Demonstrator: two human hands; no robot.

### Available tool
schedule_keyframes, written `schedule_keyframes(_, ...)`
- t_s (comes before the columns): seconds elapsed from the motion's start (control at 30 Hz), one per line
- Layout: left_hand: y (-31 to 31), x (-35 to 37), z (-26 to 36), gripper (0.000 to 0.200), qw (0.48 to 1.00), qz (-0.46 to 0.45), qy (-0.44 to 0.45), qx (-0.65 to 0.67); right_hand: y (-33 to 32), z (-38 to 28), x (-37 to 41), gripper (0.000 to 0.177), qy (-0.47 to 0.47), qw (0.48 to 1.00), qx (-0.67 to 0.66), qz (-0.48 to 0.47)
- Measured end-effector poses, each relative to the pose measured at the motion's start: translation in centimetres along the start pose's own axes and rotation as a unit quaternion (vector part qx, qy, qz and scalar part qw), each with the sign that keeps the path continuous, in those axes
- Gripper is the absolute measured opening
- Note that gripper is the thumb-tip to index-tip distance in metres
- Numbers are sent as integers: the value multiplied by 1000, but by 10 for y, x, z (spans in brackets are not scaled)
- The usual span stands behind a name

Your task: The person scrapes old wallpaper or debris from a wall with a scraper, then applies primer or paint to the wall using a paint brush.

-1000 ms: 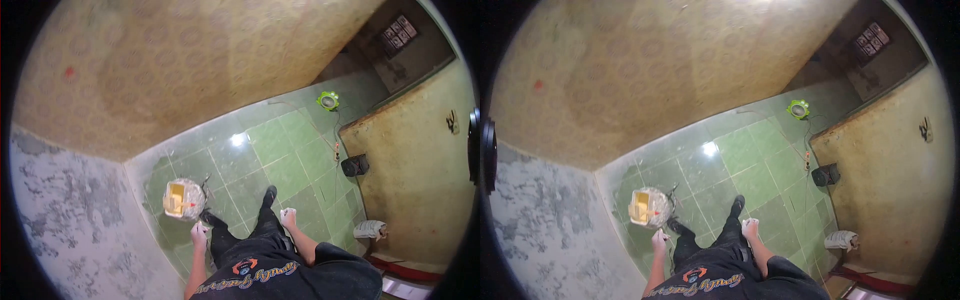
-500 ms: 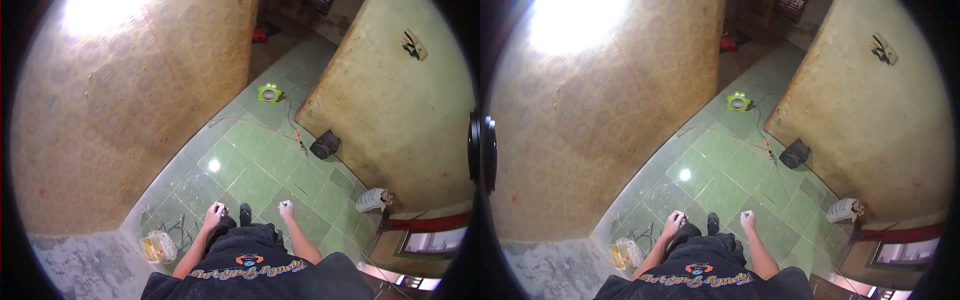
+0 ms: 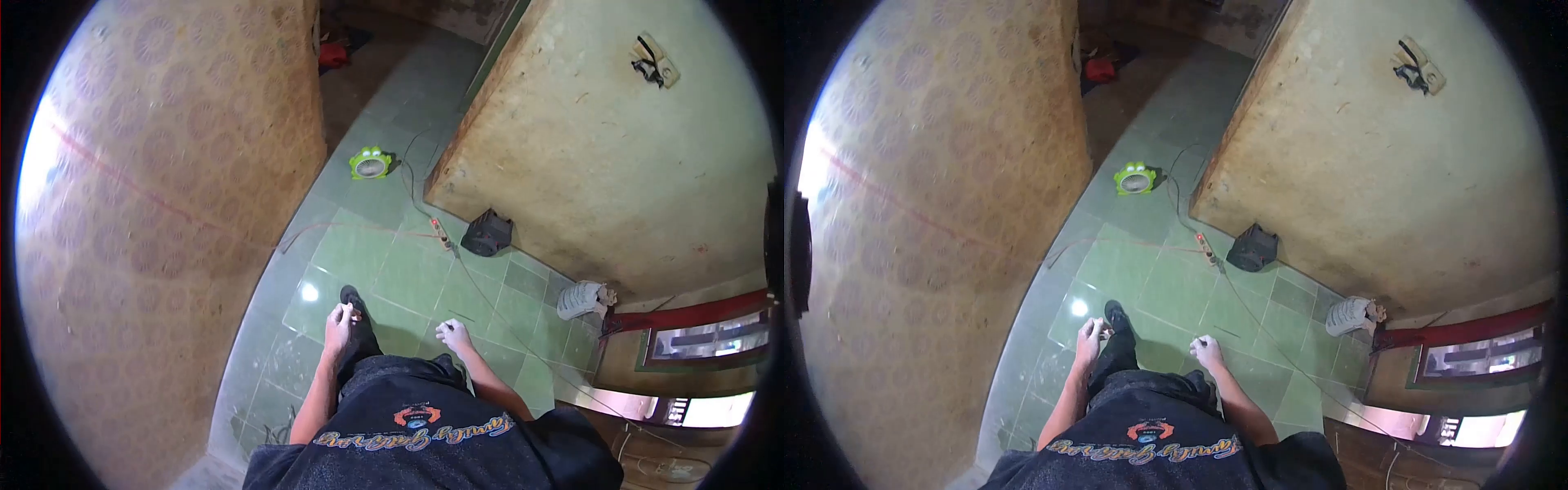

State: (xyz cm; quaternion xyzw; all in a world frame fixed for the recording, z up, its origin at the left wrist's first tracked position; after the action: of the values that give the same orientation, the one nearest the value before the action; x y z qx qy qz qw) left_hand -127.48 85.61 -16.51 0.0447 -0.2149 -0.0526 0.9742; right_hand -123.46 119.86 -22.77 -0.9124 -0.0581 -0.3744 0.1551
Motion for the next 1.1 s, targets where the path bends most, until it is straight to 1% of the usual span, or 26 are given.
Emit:
schedule_keyframes(0.03,-5,-19,13,33,1000,0,-26,-2,-3,-11,-11,16,18,1000,4,-2)
schedule_keyframes(0.07,-10,-39,26,33,1000,-2,-27,1,-5,-23,-24,16,20,1000,5,1)
schedule_keyframes(0.13,-26,-86,49,33,999,20,30,1,-10,-60,-58,16,3,998,51,-30)
schedule_keyframes(0.17,-36,-108,58,32,1000,14,7,9,-11,-78,-78,17,-12,998,55,-29)
schedule_keyframes(0.2,-47,-129,64,32,1000,19,3,12,-12,-94,-97,17,-9,998,59,-34)
schedule_keyframes(0.27,-68,-173,73,31,998,24,-6,-51,-13,-133,-137,18,-24,999,2,-20)
schedule_keyframes(0.3,-79,-190,88,31,997,8,-22,-67,-14,-160,-153,18,-21,1000,-6,-21)
schedule_keyframes(0.33,-89,-208,95,31,997,11,-25,-65,-14,-179,-176,18,-19,1000,-4,-24)
schedule_keyframes(0.4,-105,-245,105,30,997,30,-5,-65,-18,-216,-226,18,-43,998,33,-34)
schedule_keyframes(0.47,-120,-274,116,29,996,34,-31,-74,-21,-260,-278,19,-33,997,-9,-64)
schedule_keyframes(0.5,-124,-287,124,28,996,53,-30,-63,-23,-277,-311,19,-27,997,5,-72)
schedule_keyframes(0.57,-127,-307,139,28,994,94,-44,-37,-25,-313,-380,16,-49,995,53,-74)
schedule_keyframes(0.63,-128,-328,130,28,991,123,-45,-14,-23,-328,-472,13,-95,988,94,-79)
schedule_keyframes(0.67,-127,-336,125,28,983,168,-63,-29,-17,-320,-535,11,-125,984,102,-80)
schedule_keyframes(0.7,-119,-351,118,29,974,209,-73,-39,-11,-290,-613,9,-139,975,166,-54)
schedule_keyframes(0.73,-116,-366,107,29,968,226,-101,-44,-7,-302,-656,15,-177,962,201,-49)
schedule_keyframes(0.77,-113,-380,79,29,953,269,-133,-49,-7,-334,-675,19,-176,944,272,-56)
schedule_keyframes(0.8,-104,-397,55,29,937,322,-130,-22,-6,-362,-697,22,-174,920,345,-67)
schedule_keyframes(0.83,-91,-414,56,28,924,350,-151,-7,-1,-368,-739,22,-171,919,348,-68)
schedule_keyframes(0.87,-82,-431,40,27,919,357,-171,7,4,-359,-785,24,-170,903,392,-43)
schedule_keyframes(0.9,-70,-452,31,27,918,359,-171,10,11,-348,-822,27,-167,883,437,-27)
schedule_keyframes(0.93,-55,-472,21,28,917,361,-172,13,15,-356,-846,29,-162,886,433,-29)
schedule_keyframes(1.0,-33,-521,4,23,933,339,-123,-15,25,-372,-890,36,-138,883,446,-42)
schedule_keyframes(1.03,-28,-546,11,19,942,303,-141,-37,29,-372,-910,43,-142,889,433,-44)
schedule_keyframes(1.07,-24,-566,-1,17,952,264,-102,-112,33,-370,-930,43,-140,886,438,-50)
schedule_keyframes(1.1,-17,-584,-4,15,957,251,-102,-102,36,-368,-947,50,-157,873,461,-20)
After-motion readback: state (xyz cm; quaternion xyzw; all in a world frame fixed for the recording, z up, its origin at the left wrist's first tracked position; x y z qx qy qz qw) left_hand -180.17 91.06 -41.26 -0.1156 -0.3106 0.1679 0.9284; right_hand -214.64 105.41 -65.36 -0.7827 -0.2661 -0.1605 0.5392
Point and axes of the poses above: each hand's wrist, its own x-axis away from the middle knuckle, its own y-axis out of the palm, z = x × y, the point moved 1 cm from there along -x, towards the middle knuckle, and after that the axes turned 11 degrees about -z, right-handed, at the moved point
